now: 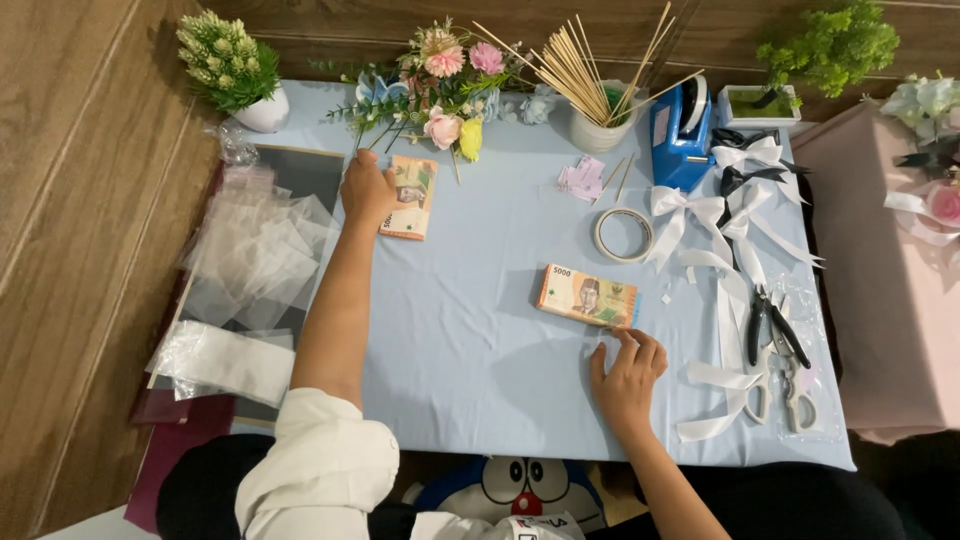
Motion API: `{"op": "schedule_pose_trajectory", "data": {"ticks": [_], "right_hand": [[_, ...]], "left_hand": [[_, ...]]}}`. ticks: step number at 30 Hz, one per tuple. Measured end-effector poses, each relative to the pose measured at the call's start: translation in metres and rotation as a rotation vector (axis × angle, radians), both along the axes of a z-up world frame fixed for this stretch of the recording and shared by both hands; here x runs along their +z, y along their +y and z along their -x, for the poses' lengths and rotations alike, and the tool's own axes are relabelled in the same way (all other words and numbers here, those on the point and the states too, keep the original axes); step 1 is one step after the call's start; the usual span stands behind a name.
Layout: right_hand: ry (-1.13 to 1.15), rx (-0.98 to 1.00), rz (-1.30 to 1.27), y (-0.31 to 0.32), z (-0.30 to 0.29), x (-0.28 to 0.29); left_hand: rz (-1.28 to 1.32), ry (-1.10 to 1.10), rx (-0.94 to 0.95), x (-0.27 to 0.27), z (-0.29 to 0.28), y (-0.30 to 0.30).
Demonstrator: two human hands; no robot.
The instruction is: The person sits cross-legged at a table and repeatedly places stacks of banknotes into small clear plastic bags. They fold the top of each bag to seal it and set the wrapped money aside on the table. The person handles the banknotes and bags by hand without using any tools.
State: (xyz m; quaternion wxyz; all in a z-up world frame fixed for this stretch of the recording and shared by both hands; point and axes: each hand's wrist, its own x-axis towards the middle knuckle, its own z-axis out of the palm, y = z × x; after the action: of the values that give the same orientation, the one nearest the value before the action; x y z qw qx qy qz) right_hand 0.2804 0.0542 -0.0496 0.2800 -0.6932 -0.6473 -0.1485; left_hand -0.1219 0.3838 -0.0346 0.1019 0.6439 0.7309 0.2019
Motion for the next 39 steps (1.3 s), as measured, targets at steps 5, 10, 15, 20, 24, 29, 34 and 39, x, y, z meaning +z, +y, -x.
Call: {"op": "schedule_pose_trajectory", "data": {"ticks": [5,10,15,20,24,29,34,39], "right_hand": [[-0.008,0.011,0.011,0.0,-0.001,0.0],[-0.004,0.043,0.011,-0.002,-0.001,0.003],[-0.021,0.044,-0.006,-0.002,-0.006,-0.006],[-0.041,0.052,-0.024,-0.004,-0.006,-0.007],[-0.08,0.052,-0.029,-0.002,-0.006,-0.007],[-0.087,0.055,-0.02,-0.002,-0.006,-0.008],[-0.091,0.032,-0.008,-0.003,-0.004,-0.009],[-0.072,0.042,-0.031,0.0,-0.004,-0.01]], "left_hand": [[0.034,0.112,-0.09,0.025,0.04,-0.037],[0.217,0.174,-0.138,0.072,0.104,-0.111],[0.176,0.136,-0.073,0.117,0.149,-0.198],[0.249,0.176,0.035,0.064,0.192,-0.224],[0.249,0.076,0.077,0.048,0.207,-0.226],[0.209,0.019,0.061,0.096,0.171,-0.235],[0.267,0.02,0.073,0.096,0.153,-0.226],[0.189,0.097,0.092,0.059,0.163,-0.209]]}}
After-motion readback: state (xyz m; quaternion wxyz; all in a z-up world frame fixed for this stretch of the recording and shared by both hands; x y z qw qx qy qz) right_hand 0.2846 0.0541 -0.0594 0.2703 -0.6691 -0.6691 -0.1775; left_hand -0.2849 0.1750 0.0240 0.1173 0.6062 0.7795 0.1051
